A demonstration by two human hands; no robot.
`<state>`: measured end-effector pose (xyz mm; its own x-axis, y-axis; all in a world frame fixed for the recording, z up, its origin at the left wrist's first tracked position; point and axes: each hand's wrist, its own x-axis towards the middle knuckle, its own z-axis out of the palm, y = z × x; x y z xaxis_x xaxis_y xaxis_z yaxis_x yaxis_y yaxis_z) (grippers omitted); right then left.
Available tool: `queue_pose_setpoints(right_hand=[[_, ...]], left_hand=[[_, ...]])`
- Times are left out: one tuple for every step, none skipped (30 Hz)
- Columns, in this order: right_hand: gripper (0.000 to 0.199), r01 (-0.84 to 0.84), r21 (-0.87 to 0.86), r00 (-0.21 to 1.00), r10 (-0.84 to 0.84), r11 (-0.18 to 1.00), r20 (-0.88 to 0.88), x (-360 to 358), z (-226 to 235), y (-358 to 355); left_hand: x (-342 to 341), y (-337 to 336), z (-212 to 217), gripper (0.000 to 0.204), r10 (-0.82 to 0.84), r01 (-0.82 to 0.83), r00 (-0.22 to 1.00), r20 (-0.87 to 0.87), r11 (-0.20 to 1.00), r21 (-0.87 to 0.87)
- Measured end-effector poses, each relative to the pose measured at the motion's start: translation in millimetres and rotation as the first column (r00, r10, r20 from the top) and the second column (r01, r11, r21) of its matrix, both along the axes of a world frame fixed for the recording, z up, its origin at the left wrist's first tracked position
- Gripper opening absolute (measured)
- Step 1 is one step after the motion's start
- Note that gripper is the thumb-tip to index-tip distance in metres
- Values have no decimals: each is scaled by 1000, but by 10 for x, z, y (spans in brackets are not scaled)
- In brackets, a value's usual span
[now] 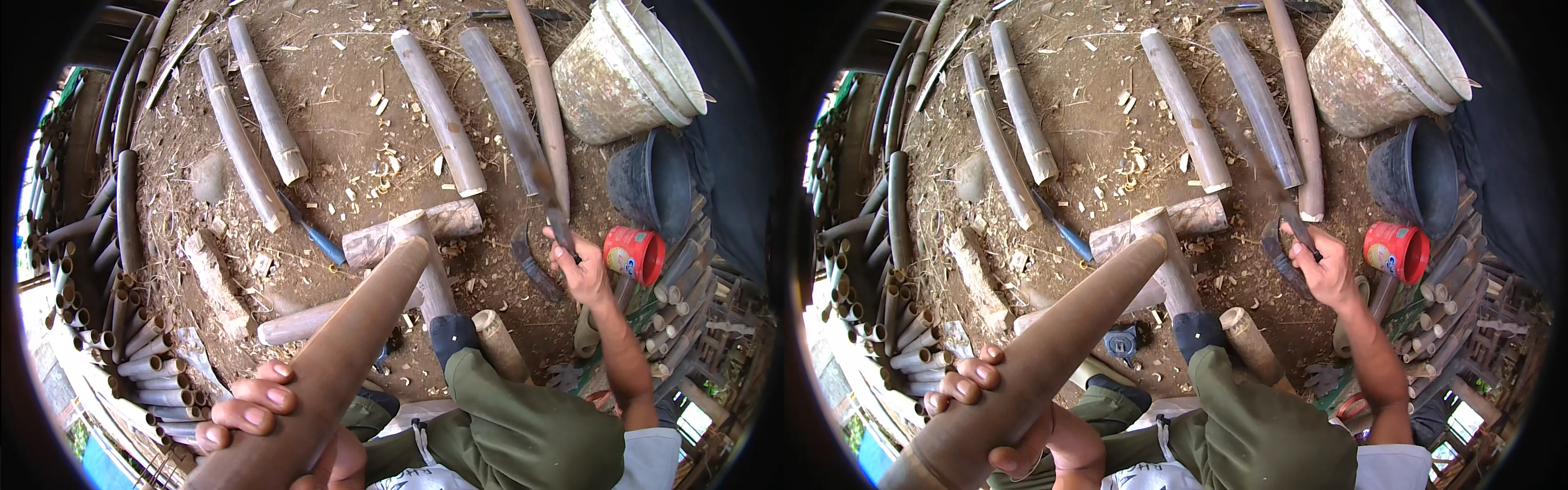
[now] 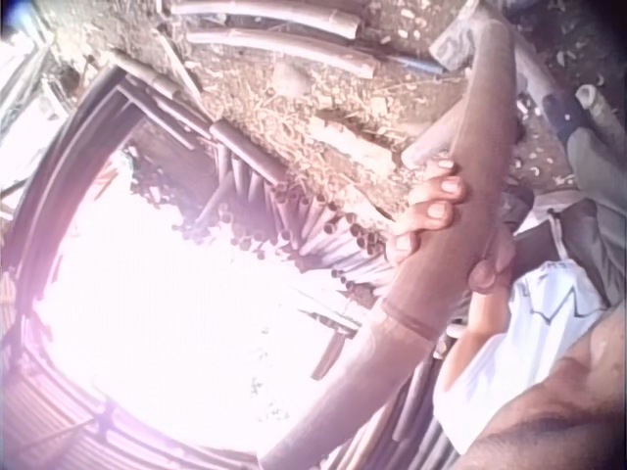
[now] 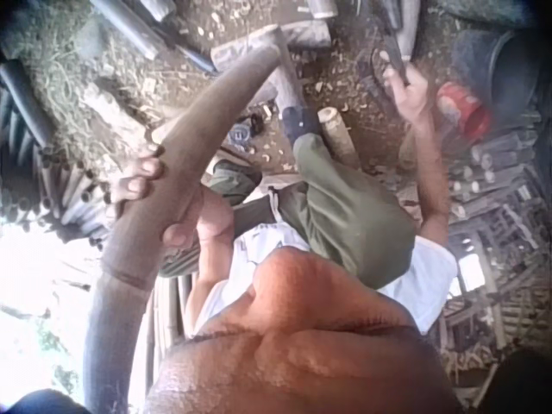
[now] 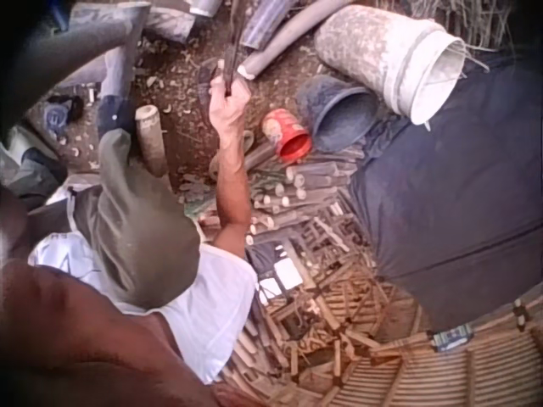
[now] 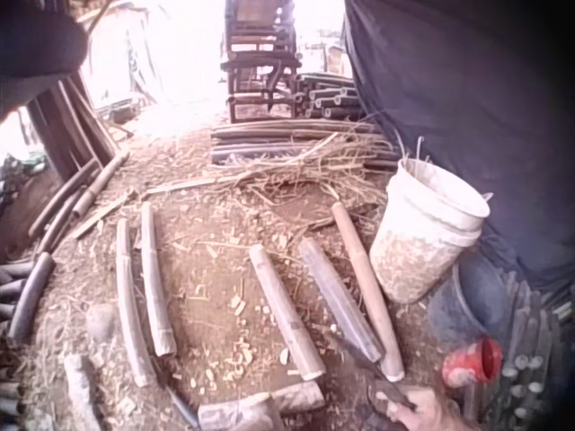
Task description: The person carves and fits bamboo pieces together, using a blade to hollow out a joint in one stalk and testing the fit with another bamboo section.
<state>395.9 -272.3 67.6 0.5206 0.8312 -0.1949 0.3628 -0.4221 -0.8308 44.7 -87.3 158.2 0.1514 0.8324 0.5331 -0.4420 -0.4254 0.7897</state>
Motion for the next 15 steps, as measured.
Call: queue_pose_setpoints(right_hand=[[28,-140,-18,976,141,990,168,138,19,20],[26,-270,-60,905,275,961,325,255,38,35],[23,-361,-197,839,410,911,357,354,116,63],[21,-433,-334,758,539,837,367,444,221,94],[19,-484,-465,665,657,741,356,499,274,125],[19,-539,-515,570,739,667,360,516,263,151],[19,-586,-498,507,768,640,391,503,243,202],[19,-630,-485,443,794,606,417,442,215,279],[20,-673,-473,377,813,569,443,370,184,360],[20,-701,-434,353,804,566,479,268,147,476],[20,-717,-408,334,793,565,510,176,118,541],[21,-734,-383,316,780,561,540,132,80,569],[19,-746,-354,338,779,564,528,80,9,651],[17,-697,-442,329,800,565,502,146,-96,610],[16,-644,-523,322,818,559,477,246,-197,550]], left_hand=[[16,-31,0,86,-1,1,1000,0,1000,6],[55,-67,18,87,-4,4,1000,18,1000,-19],[55,-66,20,87,-4,4,1000,17,1000,-22],[56,-63,18,87,-5,5,1000,17,1000,-25],[55,-60,21,87,-6,7,1000,16,1000,-27],[55,-60,24,87,-3,3,1000,9,1000,-15],[56,-62,25,87,-1,1,1000,4,1000,-3],[59,-73,18,87,0,0,1000,-4,1000,4],[74,-80,15,87,-5,5,1000,2,1000,5],[88,-83,33,87,-4,4,1000,3,1000,8],[138,-99,13,87,-14,14,1000,15,1000,0],[202,-131,10,82,-6,6,1000,-2,1000,-29],[208,-148,100,78,18,-20,999,-41,999,-38],[228,-159,124,73,33,-36,997,-64,998,-54],[219,-146,108,77,-2,0,1000,-28,999,-44]])
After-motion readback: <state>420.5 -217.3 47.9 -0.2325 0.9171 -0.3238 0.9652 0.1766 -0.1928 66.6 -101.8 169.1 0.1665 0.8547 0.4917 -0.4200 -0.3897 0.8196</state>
